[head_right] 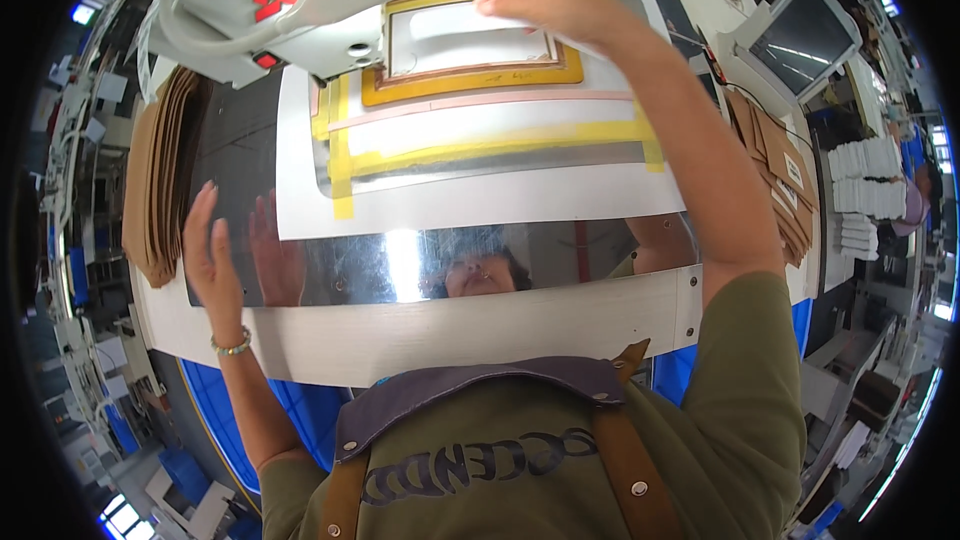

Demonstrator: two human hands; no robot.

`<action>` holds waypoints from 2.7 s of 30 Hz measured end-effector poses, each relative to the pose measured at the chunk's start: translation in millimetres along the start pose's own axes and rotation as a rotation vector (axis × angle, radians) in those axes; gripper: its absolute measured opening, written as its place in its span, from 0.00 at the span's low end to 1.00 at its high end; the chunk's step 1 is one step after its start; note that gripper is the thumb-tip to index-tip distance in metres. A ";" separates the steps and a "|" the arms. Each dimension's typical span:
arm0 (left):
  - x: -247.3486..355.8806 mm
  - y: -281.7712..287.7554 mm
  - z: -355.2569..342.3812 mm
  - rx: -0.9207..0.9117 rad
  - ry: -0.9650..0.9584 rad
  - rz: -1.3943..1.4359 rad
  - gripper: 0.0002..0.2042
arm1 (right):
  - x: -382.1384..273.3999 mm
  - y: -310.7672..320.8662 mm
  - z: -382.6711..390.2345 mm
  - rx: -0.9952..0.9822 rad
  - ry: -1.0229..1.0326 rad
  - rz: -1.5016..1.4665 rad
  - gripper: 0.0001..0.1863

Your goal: Sewing leather panels and labels using an industrial sewing machine.

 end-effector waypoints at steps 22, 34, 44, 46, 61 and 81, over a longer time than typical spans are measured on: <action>64.5 -153.5 -77.8 -0.512 -0.378 -0.260 0.37 | -11.1 -75.8 -35.5 -0.094 -0.082 0.025 0.10; 66.7 -159.4 -82.7 -0.462 -0.344 -0.258 0.37 | 16.6 -12.9 -34.8 -0.106 0.018 0.016 0.10; 69.8 -157.4 -82.8 -0.408 -0.400 -0.388 0.38 | 27.3 17.5 2.3 -0.226 -0.055 0.378 0.04; 69.1 -157.4 -81.8 -0.403 -0.402 -0.401 0.38 | 23.5 15.5 6.7 -0.249 -0.057 0.391 0.05; 72.9 -155.7 -80.9 -0.432 -0.362 -0.440 0.37 | 10.3 16.8 -4.2 -0.393 -0.066 0.517 0.05; 59.0 -160.3 -75.5 -0.366 -0.330 -0.336 0.31 | 0.4 -9.5 3.0 -0.376 0.053 0.831 0.07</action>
Point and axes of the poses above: each hand's wrist, its own z-axis away from the middle knuckle, its own y-axis out of the back of the hand, x = y × z, the point moved 2 cm from there along -z, towards the middle knuckle, and after that the axes turned 7 degrees about z, right-handed, at the moved point
